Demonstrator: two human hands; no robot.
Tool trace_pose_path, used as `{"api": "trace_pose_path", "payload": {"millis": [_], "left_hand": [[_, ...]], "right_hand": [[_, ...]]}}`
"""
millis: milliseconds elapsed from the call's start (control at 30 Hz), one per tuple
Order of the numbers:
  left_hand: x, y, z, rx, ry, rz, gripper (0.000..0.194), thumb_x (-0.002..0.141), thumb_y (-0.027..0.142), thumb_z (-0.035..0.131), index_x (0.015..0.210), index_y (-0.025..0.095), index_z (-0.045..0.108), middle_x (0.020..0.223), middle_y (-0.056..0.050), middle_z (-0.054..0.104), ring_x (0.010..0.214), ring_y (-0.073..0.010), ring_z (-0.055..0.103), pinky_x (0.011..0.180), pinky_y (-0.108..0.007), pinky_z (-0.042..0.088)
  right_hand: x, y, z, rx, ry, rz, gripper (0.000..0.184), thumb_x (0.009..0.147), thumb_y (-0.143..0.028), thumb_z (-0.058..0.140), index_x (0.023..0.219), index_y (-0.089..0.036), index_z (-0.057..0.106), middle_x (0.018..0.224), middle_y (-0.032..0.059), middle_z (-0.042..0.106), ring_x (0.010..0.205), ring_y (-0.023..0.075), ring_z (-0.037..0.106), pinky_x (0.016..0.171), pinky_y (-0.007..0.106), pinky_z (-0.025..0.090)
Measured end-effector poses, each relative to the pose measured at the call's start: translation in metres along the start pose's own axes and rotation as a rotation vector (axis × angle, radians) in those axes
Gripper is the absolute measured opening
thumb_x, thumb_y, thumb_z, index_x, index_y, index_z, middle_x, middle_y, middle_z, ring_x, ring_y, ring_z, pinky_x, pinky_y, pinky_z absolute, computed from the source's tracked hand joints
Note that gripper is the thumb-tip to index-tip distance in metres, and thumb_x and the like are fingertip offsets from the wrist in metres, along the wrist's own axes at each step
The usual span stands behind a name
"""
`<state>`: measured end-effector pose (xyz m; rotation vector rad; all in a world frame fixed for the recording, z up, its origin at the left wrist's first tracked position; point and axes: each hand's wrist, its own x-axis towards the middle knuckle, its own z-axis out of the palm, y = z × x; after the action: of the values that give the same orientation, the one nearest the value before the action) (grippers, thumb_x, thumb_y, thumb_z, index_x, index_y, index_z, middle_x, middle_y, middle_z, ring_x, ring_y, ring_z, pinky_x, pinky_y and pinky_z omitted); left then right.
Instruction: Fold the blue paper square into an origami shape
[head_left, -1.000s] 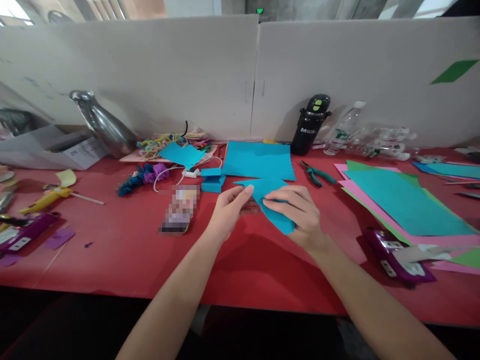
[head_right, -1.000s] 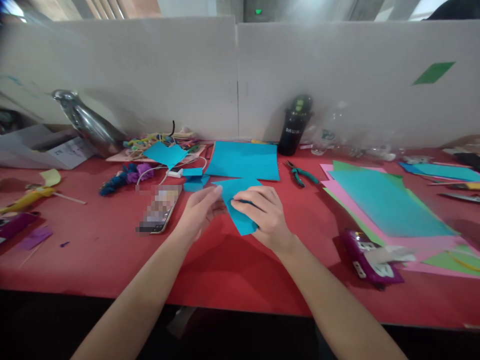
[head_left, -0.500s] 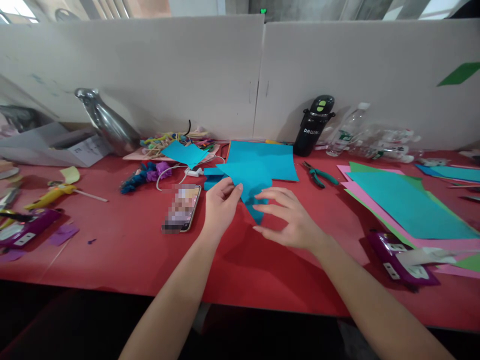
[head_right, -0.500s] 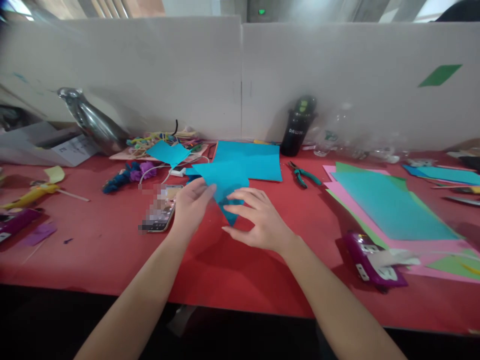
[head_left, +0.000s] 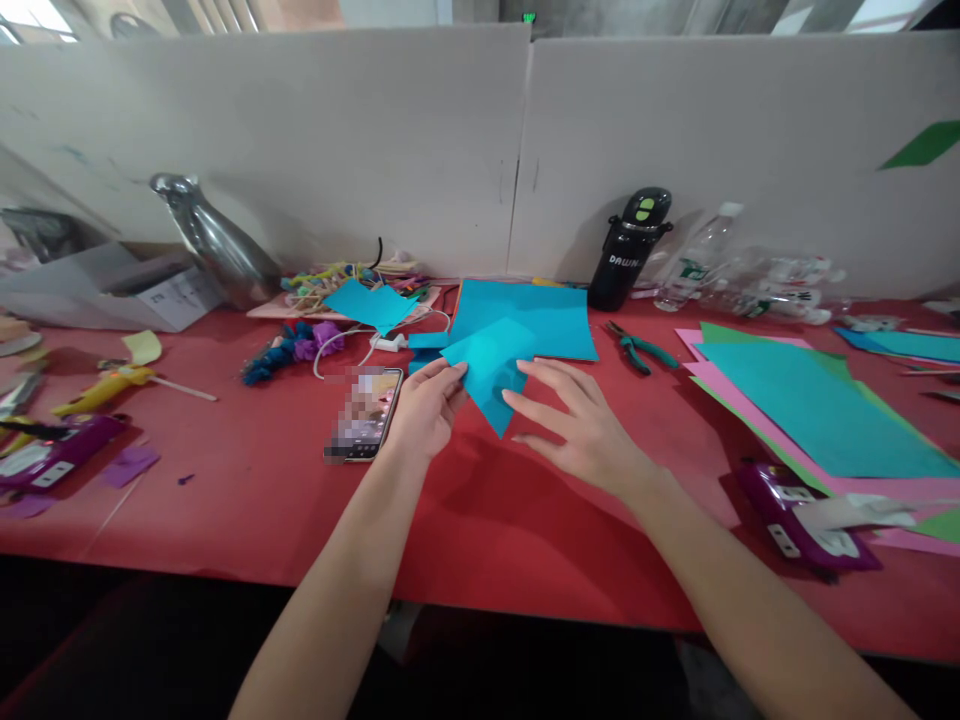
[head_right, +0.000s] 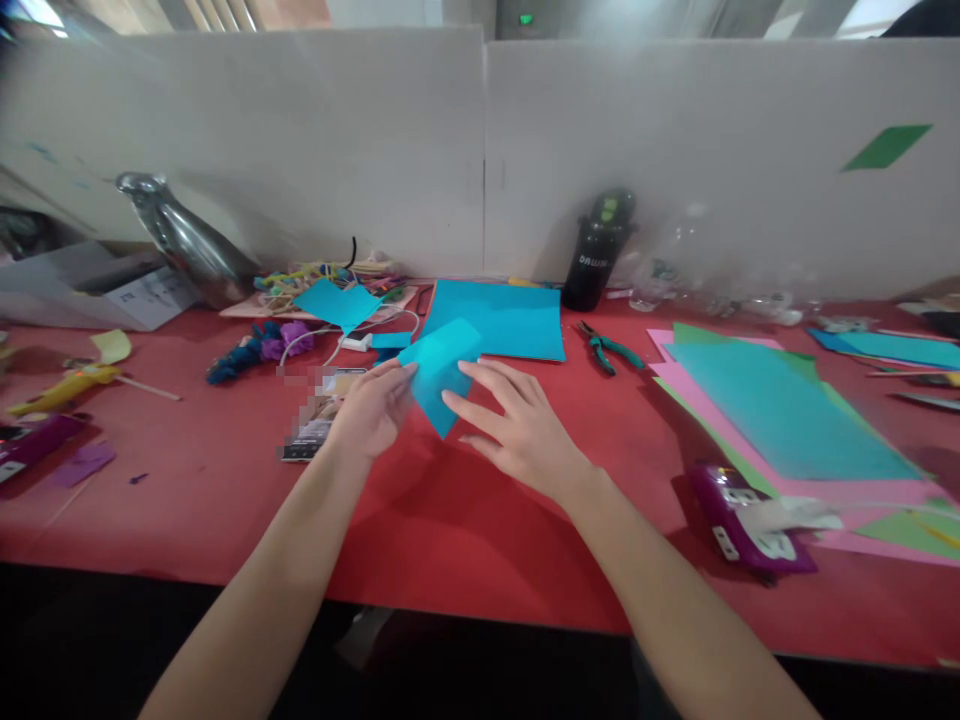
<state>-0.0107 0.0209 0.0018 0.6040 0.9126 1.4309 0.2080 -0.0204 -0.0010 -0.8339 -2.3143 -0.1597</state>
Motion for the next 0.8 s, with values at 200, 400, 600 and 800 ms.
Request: {"api": "trace_pose_path", "payload": {"millis": [200,400,600,800], "left_hand": [[-0.006,-0.004,0.003,0.049,-0.126,-0.05,0.025,0.066,0.019,0.084,0.077,0.015,0.062,0.075,0.0,0.067,0.068,-0.0116,0.065,0.07,-0.025,0.055],[-0.012,-0.007,0.005,0.245,-0.198,0.092,0.032,0.073,0.037,0.081,0.093,0.016,0.069,0.091,-0.006,0.074,0.074,-0.0168,0.068,0.073,-0.032,0.056],[-0.01,-0.011,0.003,0.291,-0.183,0.126,0.03,0.074,0.039,0.079,0.09,0.016,0.069,0.085,-0.005,0.073,0.072,-0.0164,0.066,0.071,-0.031,0.055],[-0.01,-0.01,0.003,0.294,-0.194,0.088,0.031,0.075,0.036,0.078,0.096,0.015,0.07,0.093,-0.008,0.074,0.075,-0.0183,0.068,0.07,-0.033,0.057]], "right_hand": [[0.003,-0.01,0.005,-0.03,0.138,-0.1,0.032,0.092,-0.017,0.065,0.12,-0.031,0.069,0.14,0.0073,0.06,0.135,0.027,0.047,0.107,0.049,0.046],[0.001,-0.007,0.0,0.042,0.088,-0.066,0.028,0.094,-0.02,0.062,0.118,-0.032,0.071,0.137,0.0054,0.062,0.127,0.0269,0.053,0.103,0.049,0.048],[0.0,-0.005,0.002,0.093,0.089,-0.071,0.022,0.093,-0.021,0.063,0.112,-0.027,0.072,0.12,0.0064,0.07,0.104,0.0231,0.06,0.089,0.041,0.053],[0.001,-0.001,0.007,0.052,0.004,-0.03,0.035,0.091,-0.027,0.067,0.126,-0.024,0.065,0.132,0.0096,0.065,0.125,0.0286,0.054,0.103,0.049,0.046]]}}
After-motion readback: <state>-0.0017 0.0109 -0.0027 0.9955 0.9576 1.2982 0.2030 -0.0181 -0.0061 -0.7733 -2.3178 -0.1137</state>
